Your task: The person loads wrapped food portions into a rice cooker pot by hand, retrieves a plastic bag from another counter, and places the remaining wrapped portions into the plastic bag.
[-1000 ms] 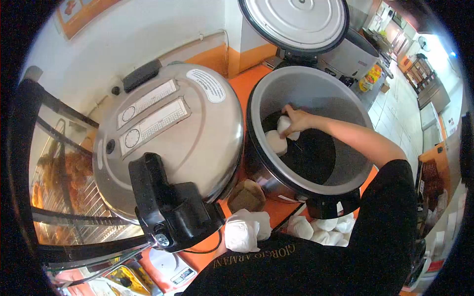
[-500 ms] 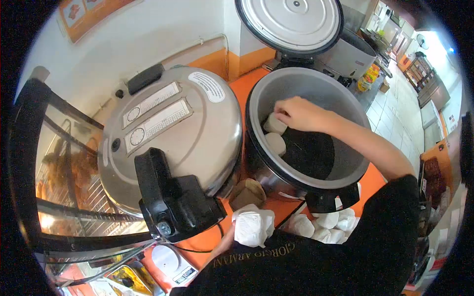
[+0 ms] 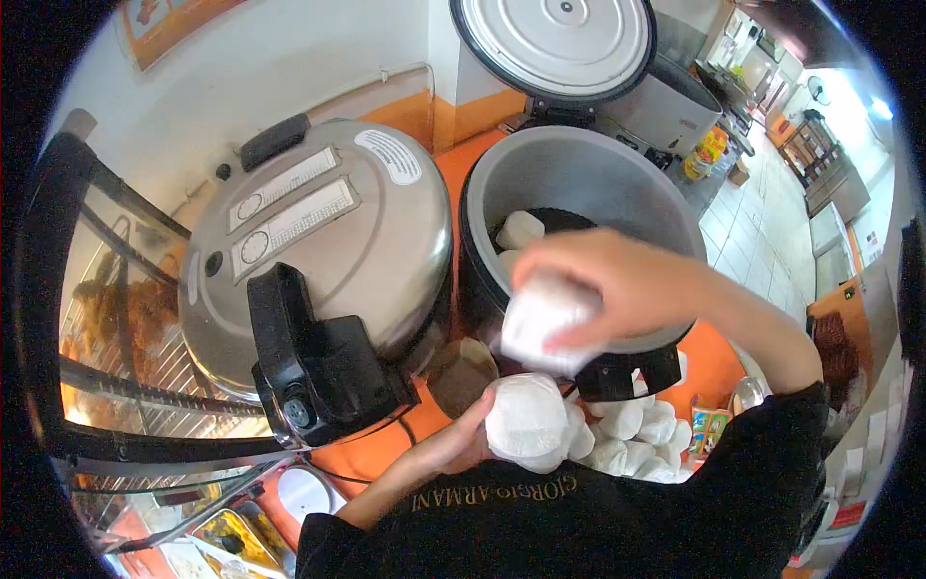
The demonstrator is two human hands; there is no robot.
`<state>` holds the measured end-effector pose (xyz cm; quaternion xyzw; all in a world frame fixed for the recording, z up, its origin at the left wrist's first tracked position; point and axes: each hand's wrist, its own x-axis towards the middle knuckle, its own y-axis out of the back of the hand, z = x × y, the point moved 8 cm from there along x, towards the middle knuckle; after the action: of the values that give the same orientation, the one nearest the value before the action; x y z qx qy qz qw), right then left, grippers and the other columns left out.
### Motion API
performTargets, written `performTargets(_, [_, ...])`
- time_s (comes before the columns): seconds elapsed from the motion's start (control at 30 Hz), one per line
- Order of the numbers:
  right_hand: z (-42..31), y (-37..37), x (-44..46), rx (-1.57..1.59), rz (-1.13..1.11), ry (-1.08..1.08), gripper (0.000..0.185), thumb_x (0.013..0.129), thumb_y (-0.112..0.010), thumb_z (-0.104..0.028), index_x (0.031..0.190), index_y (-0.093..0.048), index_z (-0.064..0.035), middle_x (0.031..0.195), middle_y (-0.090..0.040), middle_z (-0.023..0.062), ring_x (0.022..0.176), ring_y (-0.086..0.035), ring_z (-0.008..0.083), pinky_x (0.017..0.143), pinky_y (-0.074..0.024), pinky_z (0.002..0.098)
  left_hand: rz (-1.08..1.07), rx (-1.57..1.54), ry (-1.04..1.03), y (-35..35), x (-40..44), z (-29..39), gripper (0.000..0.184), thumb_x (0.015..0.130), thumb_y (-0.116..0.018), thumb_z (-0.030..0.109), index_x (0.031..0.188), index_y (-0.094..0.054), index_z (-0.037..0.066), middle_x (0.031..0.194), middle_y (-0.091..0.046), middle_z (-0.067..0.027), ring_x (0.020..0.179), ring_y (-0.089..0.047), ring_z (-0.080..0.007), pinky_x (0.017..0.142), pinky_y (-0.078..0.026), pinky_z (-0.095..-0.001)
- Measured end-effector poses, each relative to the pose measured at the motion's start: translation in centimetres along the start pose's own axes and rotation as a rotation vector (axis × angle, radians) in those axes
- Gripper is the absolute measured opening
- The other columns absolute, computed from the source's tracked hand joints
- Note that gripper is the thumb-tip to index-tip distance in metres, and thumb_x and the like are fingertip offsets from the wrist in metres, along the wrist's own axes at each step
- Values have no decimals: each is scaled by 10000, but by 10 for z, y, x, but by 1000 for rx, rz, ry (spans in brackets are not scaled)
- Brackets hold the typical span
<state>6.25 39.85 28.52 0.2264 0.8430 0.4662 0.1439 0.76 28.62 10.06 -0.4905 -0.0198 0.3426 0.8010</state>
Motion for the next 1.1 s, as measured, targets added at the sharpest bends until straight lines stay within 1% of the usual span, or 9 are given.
performTargets(0.07, [53, 15, 3, -151, 86, -94, 463, 630, -696, -276, 1002, -504, -80, 927, -556, 133, 861, -553, 292, 736, -452, 385, -17, 15, 7, 3, 0, 1, 645, 888, -235, 525, 1351, -186, 79, 1369, -275, -94, 1242, -291, -240, 1038, -206, -394])
performTargets(0.23, [223, -16, -1, -620, 59, -526, 588, 588, -719, -189, 1088, -433, -75, 988, -495, 169, 934, -526, 349, 776, -457, 423, 29, 163, 13, 20, -6, 1, 695, 861, -241, 577, 1361, -148, 103, 1381, -247, -84, 1255, -272, -220, 1017, -238, -410])
performTargets(0.33, [273, -56, -2, -576, -2, -354, 668, 499, -740, -41, 1074, -401, -60, 1031, -465, 202, 915, -519, 388, 792, -443, 437, 41, 131, 27, 39, -6, -9, 687, 867, -245, 567, 1359, -154, 98, 1371, -269, -85, 1242, -298, -219, 1016, -244, -400])
performTargets(0.53, [292, -51, 12, -809, 57, -189, 622, 563, -715, -51, 1099, -400, -57, 992, -492, 208, 919, -527, 379, 793, -448, 430, 72, 158, 25, 44, -8, -4, 682, 867, -253, 564, 1358, -159, 101, 1366, -281, -82, 1239, -305, -217, 1009, -251, -421])
performTargets(0.63, [281, -19, 13, -620, 78, -385, 547, 621, -679, -56, 1097, -411, -59, 947, -517, 199, 894, -543, 358, 768, -457, 424, 39, 127, 22, 39, -7, -3, 686, 867, -275, 557, 1359, -147, 97, 1367, -276, -85, 1243, -298, -225, 1007, -249, -439])
performTargets(0.7, [219, 4, 20, -670, 232, -268, 404, 687, -637, -68, 1044, -450, -44, 900, -537, 170, 831, -562, 317, 720, -474, 385, 2, 102, 22, 32, -7, -1, 694, 865, -293, 552, 1360, -133, 92, 1370, -265, -89, 1246, -292, -234, 1007, -247, -448])
performTargets(0.8, [97, 28, 34, -200, 255, -120, 303, 738, -626, -148, 974, -494, -13, 829, -544, 129, 727, -559, 265, 666, -473, 325, -57, 64, 2, 21, -8, 1, 691, 865, -364, 507, 1349, -162, 58, 1364, -276, -110, 1243, -291, -242, 1030, -214, -427])
performTargets(0.93, [-43, -19, 3, -151, -55, 153, 503, 678, -685, -289, 1071, -488, -44, 979, -508, 127, 915, -535, 253, 665, -483, 339, -233, 138, -106, -8, -13, 12, 811, 819, -466, 515, 1364, -51, 79, 1362, -228, -129, 1249, -267, -260, 1004, -253, -465])
performTargets(1.1, [-56, -45, -13, -177, -238, 131, 542, 632, -703, -356, 1035, -501, -54, 969, -512, 152, 907, -533, 311, 741, -460, 392, -409, 150, -230, -46, -20, 35, 946, 762, -498, 581, 1359, 33, 75, 1392, -115, -131, 1274, -206, -274, 991, -271, -478])
